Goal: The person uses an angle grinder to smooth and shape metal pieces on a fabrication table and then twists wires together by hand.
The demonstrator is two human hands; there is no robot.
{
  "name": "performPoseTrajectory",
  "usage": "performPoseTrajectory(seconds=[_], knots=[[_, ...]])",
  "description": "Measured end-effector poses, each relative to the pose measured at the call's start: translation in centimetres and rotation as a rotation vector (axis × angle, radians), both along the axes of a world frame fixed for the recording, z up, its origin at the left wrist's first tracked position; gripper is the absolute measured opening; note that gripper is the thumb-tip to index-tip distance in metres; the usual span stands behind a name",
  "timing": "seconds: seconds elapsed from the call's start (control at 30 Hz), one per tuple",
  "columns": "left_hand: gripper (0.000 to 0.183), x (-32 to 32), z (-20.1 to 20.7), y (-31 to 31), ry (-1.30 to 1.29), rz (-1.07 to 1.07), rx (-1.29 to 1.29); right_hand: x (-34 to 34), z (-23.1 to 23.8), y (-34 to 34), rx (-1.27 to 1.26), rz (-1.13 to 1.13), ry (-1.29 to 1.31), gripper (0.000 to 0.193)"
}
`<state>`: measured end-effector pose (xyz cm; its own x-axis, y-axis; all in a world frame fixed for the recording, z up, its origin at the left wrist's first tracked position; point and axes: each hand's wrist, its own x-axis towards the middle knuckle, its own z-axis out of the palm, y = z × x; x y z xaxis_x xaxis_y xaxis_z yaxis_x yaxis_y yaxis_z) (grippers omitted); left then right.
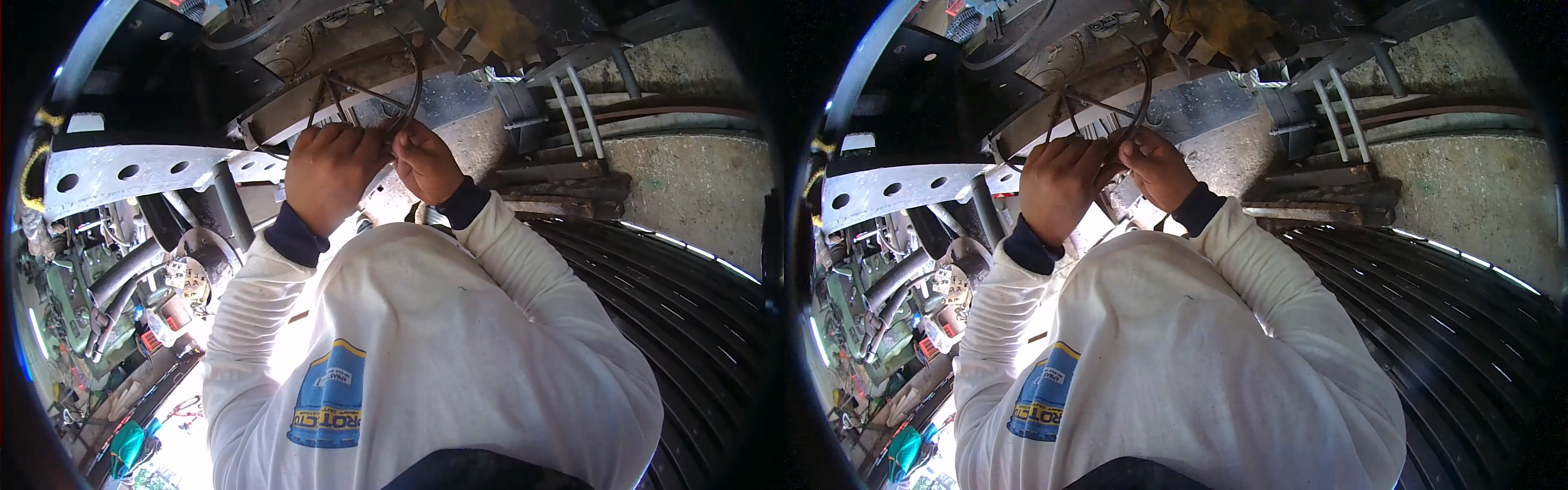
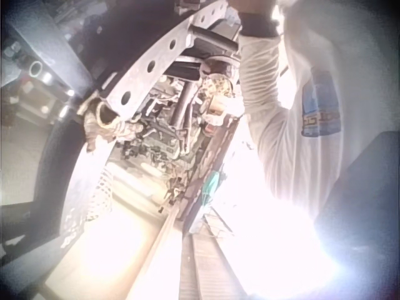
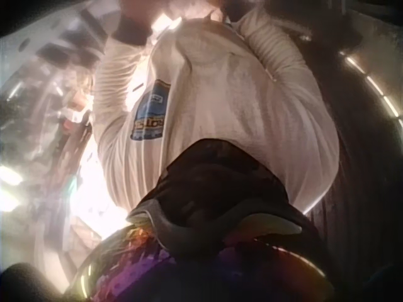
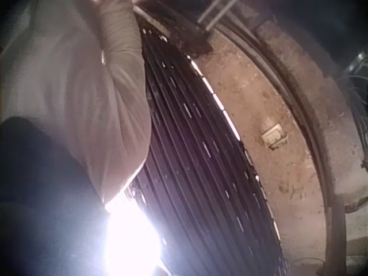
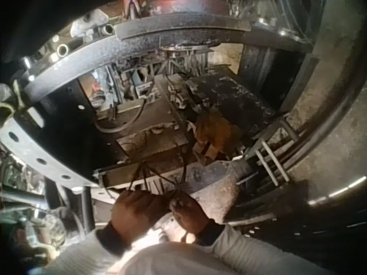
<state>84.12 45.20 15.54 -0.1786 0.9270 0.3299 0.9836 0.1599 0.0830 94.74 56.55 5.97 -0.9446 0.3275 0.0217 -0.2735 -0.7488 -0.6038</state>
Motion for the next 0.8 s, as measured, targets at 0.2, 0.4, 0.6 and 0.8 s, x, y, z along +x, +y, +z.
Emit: performPoseTrajectory(seconds=[0.2, 0.4, 0.6, 0.8], knots=[[0.027, -2.3, 1.1, -0.3, 0.051, -0.189, -0.015, -0.7, -1.3, -1.0, 0.072, -0.131, -0.035, 0.025], [0.026, -2.5, 0.4, 0.0, -0.008, -0.275, 0.011, -0.6, -1.8, -1.1, 0.223, -0.211, -0.094, 0.025], [0.017, 0.3, 0.9, -0.7, 0.176, -0.102, -0.036, 1.3, 0.5, -0.5, 0.807, -0.641, -0.403, 0.045], [0.014, 2.6, 2.2, -1.7, 0.269, -0.11, 0.012, 3.5, 3.9, 3.3, 1.95, -0.741, -0.133, 0.044]])
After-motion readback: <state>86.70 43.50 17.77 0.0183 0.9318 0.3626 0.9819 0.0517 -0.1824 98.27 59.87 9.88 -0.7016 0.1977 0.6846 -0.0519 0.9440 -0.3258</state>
